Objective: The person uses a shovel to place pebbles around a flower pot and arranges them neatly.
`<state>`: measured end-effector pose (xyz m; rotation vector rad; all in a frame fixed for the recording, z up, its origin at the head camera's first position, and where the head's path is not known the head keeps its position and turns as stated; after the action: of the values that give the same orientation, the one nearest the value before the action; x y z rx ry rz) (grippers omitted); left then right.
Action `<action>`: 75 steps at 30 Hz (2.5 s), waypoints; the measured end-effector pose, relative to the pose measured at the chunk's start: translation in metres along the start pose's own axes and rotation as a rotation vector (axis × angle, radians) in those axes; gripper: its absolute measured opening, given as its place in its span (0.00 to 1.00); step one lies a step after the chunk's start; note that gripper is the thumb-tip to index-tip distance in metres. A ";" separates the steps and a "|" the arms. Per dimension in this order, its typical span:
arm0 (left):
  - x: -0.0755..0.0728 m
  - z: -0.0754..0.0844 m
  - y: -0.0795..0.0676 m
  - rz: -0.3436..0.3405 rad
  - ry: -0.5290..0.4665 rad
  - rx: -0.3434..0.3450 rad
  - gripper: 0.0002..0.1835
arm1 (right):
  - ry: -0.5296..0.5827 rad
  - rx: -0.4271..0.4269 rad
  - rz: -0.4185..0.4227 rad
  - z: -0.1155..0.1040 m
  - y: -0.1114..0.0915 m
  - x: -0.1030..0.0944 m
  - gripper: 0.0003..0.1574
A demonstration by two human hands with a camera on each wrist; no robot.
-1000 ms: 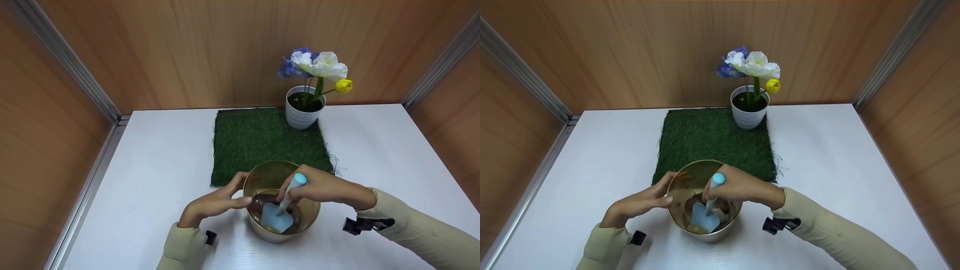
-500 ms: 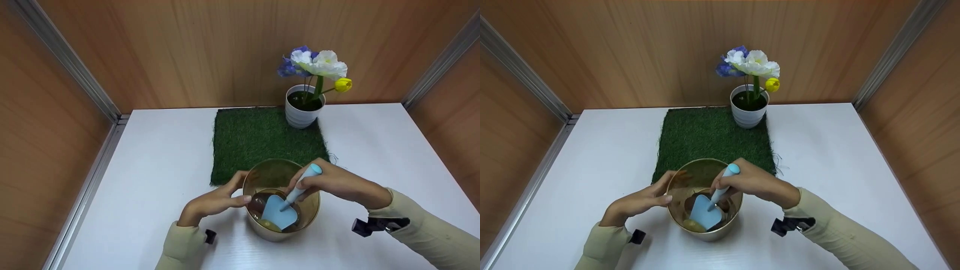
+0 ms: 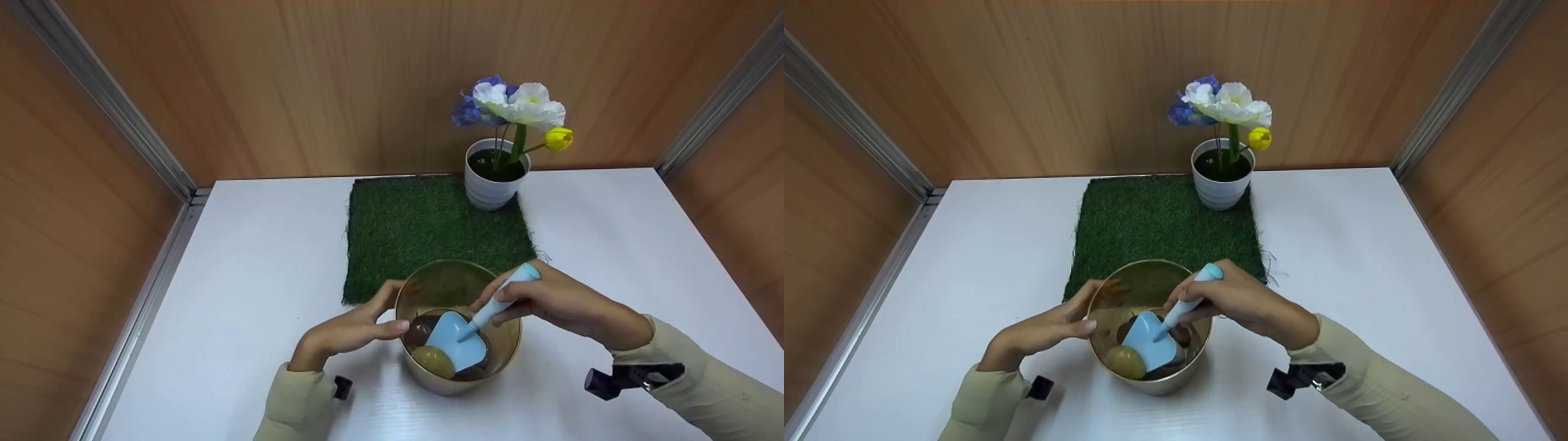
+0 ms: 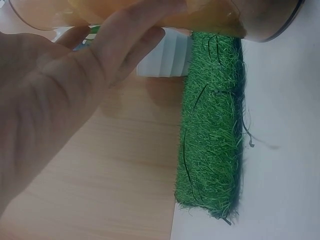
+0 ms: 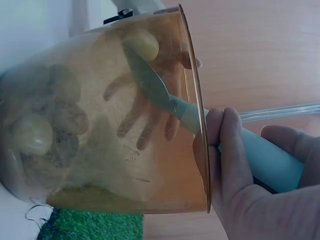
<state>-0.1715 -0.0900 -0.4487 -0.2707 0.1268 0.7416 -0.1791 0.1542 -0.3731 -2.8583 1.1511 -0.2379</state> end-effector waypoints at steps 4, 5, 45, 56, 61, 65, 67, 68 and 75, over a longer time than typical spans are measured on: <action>0.000 0.001 0.000 -0.002 -0.006 0.010 0.35 | 0.039 0.009 0.015 0.000 -0.002 -0.001 0.17; 0.000 0.001 0.000 -0.003 -0.007 0.012 0.35 | 0.042 0.011 0.016 0.000 -0.002 -0.001 0.17; 0.002 0.026 -0.010 -0.020 -0.021 0.013 0.36 | 0.265 0.008 0.142 0.005 -0.022 -0.018 0.21; 0.000 0.007 -0.003 0.002 -0.013 0.016 0.32 | 0.316 -0.034 0.208 -0.012 -0.028 -0.041 0.20; 0.000 0.000 -0.001 0.001 -0.019 0.026 0.33 | 0.385 -0.050 0.297 -0.022 -0.028 -0.057 0.17; 0.001 0.000 -0.001 0.001 -0.023 0.031 0.34 | 0.462 -0.084 0.338 -0.026 -0.027 -0.071 0.14; 0.001 0.000 -0.001 0.003 -0.020 0.023 0.33 | 0.508 -0.101 0.346 -0.027 -0.025 -0.077 0.13; 0.001 0.000 -0.002 0.004 -0.017 0.021 0.33 | 0.533 -0.108 0.350 -0.027 -0.024 -0.080 0.13; 0.000 0.001 -0.001 0.000 -0.008 0.037 0.32 | 0.637 -0.126 0.410 -0.018 -0.011 -0.098 0.15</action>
<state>-0.1707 -0.0903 -0.4472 -0.2323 0.1331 0.7398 -0.2444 0.2303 -0.3667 -2.6164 1.8670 -1.1375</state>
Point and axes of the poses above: each hand's wrist, its own y-axis towards the middle knuckle, its own x-axis out of the palm, z = x × y, the point moved 5 cm from there along y, towards the middle knuckle, and after that the axes turned 6 degrees about -x, right-handed, at the moved point
